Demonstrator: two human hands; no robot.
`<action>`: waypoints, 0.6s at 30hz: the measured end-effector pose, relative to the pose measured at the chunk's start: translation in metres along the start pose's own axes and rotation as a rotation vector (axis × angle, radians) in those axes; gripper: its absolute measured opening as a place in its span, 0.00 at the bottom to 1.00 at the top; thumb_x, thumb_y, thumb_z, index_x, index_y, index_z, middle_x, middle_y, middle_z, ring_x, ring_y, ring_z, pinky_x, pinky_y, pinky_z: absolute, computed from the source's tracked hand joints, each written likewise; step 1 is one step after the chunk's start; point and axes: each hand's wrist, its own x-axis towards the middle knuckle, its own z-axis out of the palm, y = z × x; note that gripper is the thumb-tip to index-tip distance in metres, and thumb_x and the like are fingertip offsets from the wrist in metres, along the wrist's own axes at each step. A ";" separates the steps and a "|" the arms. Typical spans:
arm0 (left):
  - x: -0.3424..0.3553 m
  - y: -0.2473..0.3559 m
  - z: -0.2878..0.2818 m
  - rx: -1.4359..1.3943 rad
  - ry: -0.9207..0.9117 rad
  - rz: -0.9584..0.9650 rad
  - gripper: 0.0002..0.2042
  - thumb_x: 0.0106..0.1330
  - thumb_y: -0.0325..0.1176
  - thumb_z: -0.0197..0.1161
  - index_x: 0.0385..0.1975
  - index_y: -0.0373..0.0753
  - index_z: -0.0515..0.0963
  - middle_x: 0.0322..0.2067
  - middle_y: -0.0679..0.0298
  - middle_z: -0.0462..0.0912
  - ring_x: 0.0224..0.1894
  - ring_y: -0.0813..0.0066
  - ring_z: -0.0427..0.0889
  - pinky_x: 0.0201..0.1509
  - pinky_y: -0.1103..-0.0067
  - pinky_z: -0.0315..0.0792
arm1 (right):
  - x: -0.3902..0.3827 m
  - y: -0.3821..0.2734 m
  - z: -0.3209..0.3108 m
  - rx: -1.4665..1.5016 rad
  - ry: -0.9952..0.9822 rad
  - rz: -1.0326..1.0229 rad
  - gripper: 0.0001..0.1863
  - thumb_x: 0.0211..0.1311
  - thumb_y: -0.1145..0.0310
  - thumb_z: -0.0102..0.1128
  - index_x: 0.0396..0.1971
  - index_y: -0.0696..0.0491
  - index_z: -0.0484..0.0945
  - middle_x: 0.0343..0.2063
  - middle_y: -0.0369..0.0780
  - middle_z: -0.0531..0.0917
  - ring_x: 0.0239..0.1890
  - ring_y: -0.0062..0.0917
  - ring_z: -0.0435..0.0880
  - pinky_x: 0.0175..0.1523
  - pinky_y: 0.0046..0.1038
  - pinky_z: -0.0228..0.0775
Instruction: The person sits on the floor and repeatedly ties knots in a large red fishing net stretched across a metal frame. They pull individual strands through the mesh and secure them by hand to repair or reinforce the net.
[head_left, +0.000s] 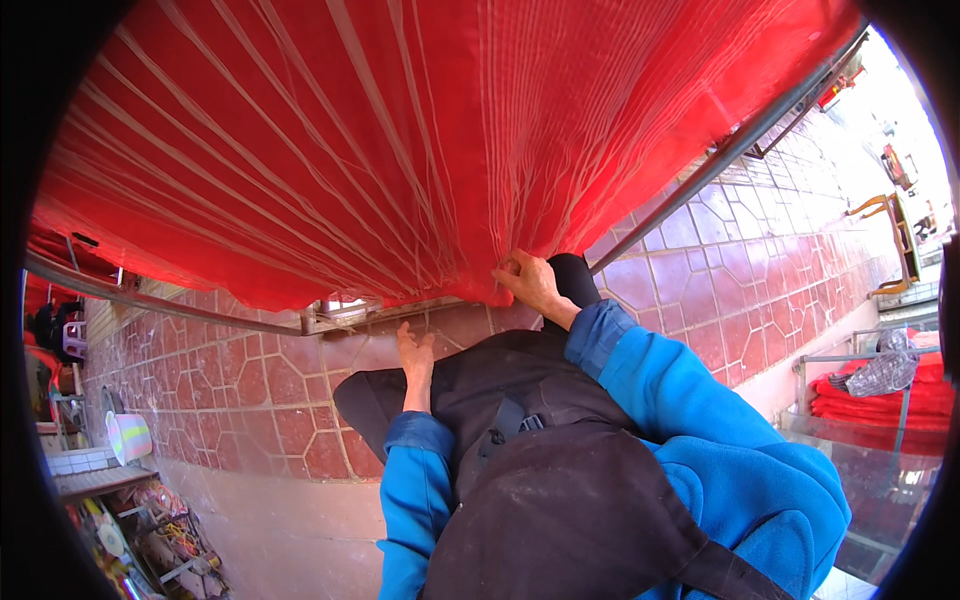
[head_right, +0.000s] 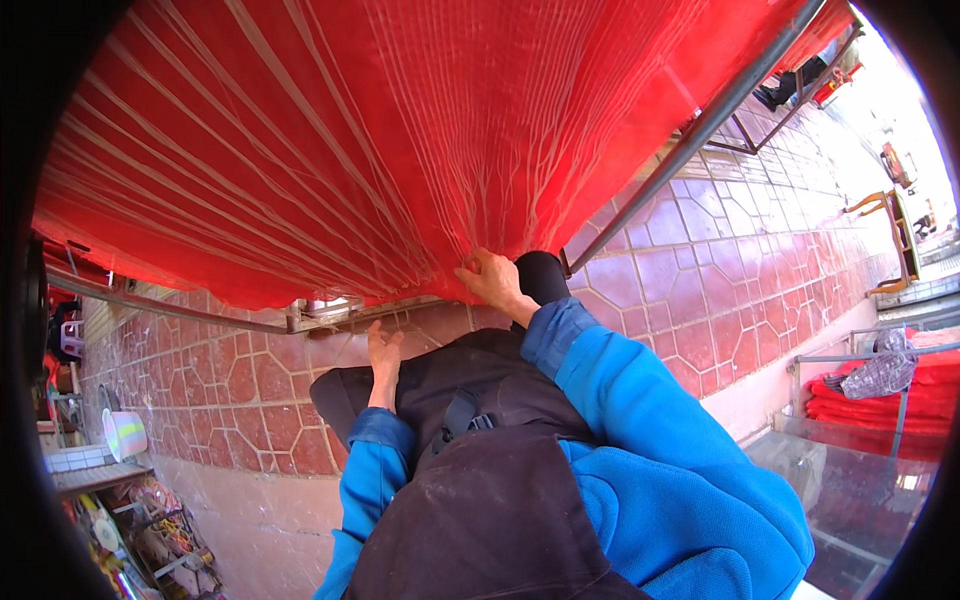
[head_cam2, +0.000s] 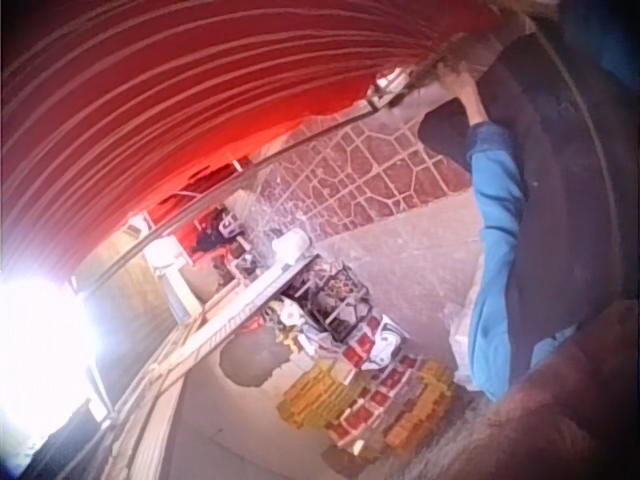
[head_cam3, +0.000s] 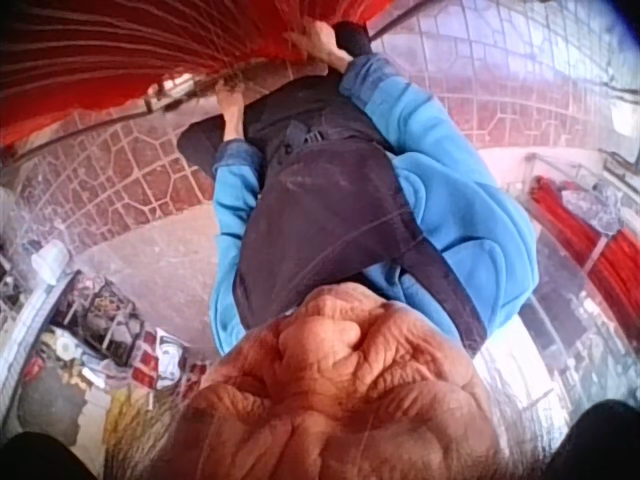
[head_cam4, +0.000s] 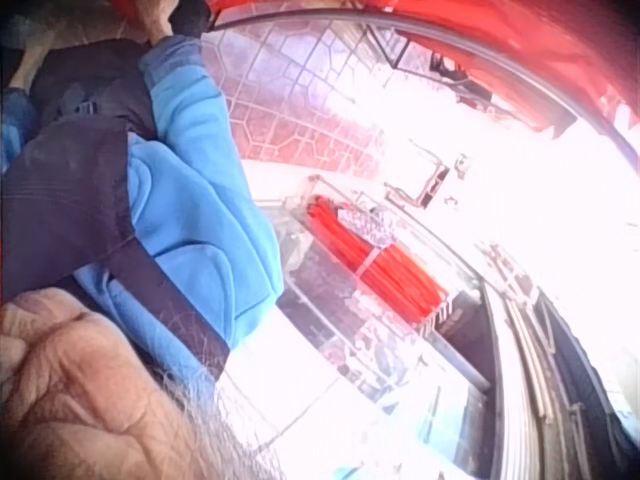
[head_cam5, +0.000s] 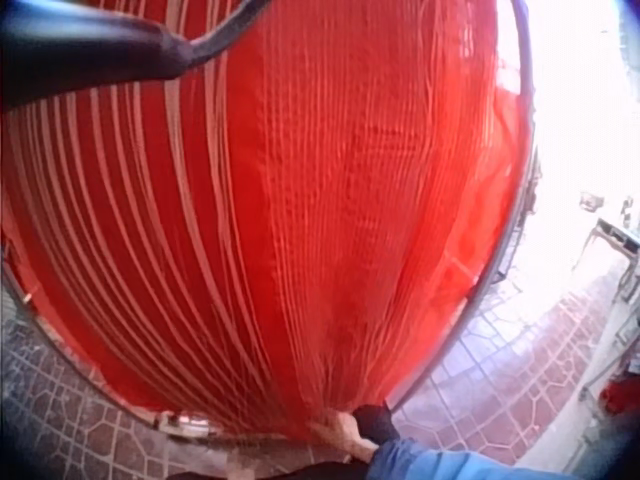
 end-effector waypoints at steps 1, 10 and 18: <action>-0.001 0.004 0.000 0.026 -0.006 0.006 0.20 0.55 0.27 0.65 0.50 0.33 0.73 0.32 0.62 0.73 0.33 0.73 0.72 0.41 0.77 0.71 | 0.001 -0.003 0.000 0.053 0.008 0.015 0.14 0.49 0.60 0.67 0.28 0.56 0.79 0.18 0.41 0.80 0.21 0.31 0.80 0.28 0.31 0.71; -0.021 0.118 0.015 -0.207 -0.240 0.251 0.10 0.62 0.31 0.61 0.40 0.33 0.78 0.34 0.57 0.82 0.35 0.70 0.80 0.41 0.78 0.72 | 0.002 0.009 0.002 0.594 -0.185 0.088 0.05 0.58 0.72 0.59 0.29 0.57 0.79 0.19 0.32 0.78 0.20 0.11 0.74 0.25 0.17 0.65; -0.020 0.168 0.046 -0.410 -0.391 0.218 0.09 0.63 0.30 0.60 0.38 0.31 0.78 0.33 0.65 0.81 0.37 0.82 0.76 0.42 0.83 0.69 | -0.008 0.008 -0.007 0.667 -0.379 0.163 0.05 0.58 0.72 0.59 0.31 0.57 0.78 0.21 0.32 0.79 0.22 0.12 0.76 0.28 0.16 0.68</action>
